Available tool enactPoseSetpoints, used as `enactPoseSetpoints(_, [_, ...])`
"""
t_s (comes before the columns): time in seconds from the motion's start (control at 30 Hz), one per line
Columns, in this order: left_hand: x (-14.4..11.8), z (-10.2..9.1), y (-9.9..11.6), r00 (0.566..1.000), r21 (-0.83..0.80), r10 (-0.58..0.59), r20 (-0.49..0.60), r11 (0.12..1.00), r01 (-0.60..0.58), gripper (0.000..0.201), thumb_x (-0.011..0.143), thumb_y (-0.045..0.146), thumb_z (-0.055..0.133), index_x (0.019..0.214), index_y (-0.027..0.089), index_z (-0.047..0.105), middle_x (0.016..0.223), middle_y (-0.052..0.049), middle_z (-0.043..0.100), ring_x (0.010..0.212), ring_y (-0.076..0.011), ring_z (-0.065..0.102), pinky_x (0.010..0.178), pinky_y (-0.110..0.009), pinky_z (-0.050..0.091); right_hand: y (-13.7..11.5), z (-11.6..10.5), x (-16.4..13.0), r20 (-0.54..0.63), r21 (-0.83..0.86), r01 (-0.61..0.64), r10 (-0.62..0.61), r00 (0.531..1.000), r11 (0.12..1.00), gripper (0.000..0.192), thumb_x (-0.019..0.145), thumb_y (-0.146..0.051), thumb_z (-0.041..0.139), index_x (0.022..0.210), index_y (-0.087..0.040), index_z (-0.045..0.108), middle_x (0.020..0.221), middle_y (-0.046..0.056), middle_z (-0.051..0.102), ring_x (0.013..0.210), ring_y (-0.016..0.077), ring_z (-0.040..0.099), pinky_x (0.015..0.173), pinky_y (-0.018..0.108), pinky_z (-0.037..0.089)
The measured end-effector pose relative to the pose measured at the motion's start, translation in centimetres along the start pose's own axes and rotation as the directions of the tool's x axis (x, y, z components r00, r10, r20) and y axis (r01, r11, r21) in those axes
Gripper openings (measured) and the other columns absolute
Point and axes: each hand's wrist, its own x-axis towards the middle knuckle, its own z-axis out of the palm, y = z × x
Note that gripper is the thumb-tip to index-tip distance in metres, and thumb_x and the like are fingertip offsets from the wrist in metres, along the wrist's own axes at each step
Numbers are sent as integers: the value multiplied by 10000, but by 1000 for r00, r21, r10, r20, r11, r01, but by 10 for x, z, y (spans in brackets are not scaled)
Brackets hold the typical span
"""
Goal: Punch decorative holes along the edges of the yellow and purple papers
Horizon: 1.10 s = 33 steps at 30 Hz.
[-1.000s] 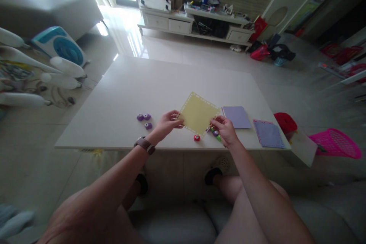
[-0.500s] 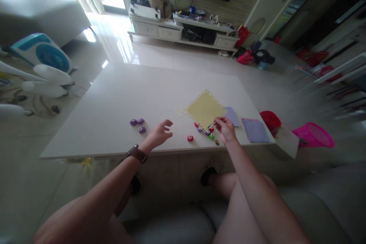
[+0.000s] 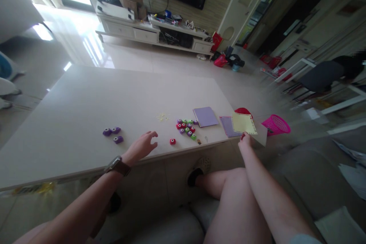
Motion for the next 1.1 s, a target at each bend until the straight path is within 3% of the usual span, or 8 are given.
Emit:
enactPoseSetpoints(0.13, [-1, -3, 0, 1000, 11, -18, 16, 1000, 18, 337, 927, 364, 506, 1211, 218, 612, 1231, -100, 661, 1040, -262, 677, 905, -387, 518, 14, 1, 21, -89, -74, -26, 20, 996, 997, 253, 999, -160, 680, 796, -129, 532, 670, -70, 502, 494, 38, 437, 430, 121, 352])
enactPoseSetpoints(0.4, [-4, -8, 4, 997, 35, -52, 56, 998, 50, 360, 935, 367, 488, 1238, 216, 611, 1237, -107, 655, 1041, -262, 674, 905, -379, 512, 35, 7, 44, -141, -181, -97, 72, 987, 979, 156, 1038, -247, 672, 978, -110, 631, 803, -24, 584, 584, 61, 525, 498, 147, 456])
enactPoseSetpoints(0.87, [-8, -5, 5, 996, 65, -39, 82, 997, 34, 375, 936, 351, 470, 1257, 211, 603, 1214, -98, 654, 924, -235, 676, 883, -370, 503, 44, 8, 52, -144, -311, -117, 75, 987, 943, 158, 1038, -260, 675, 1006, -109, 642, 841, -9, 615, 627, 76, 571, 542, 170, 505])
enactPoseSetpoints(1.0, [-7, -5, 6, 995, 77, -41, 87, 996, 35, 377, 937, 341, 467, 1261, 202, 600, 1214, -104, 655, 921, -234, 667, 896, -370, 499, 43, 5, 47, -142, -378, -73, 21, 990, 923, 152, 1023, -256, 686, 1000, -113, 639, 868, 1, 623, 674, 95, 596, 593, 201, 533])
enactPoseSetpoints(1.1, [-7, -4, 7, 995, 74, -25, 100, 997, 18, 391, 936, 339, 470, 1272, 190, 601, 1230, -113, 655, 956, -243, 667, 927, -379, 500, 39, 8, 40, -56, -423, 65, -98, 994, 904, 88, 964, -187, 690, 980, -128, 627, 882, 13, 626, 743, 138, 626, 643, 245, 554])
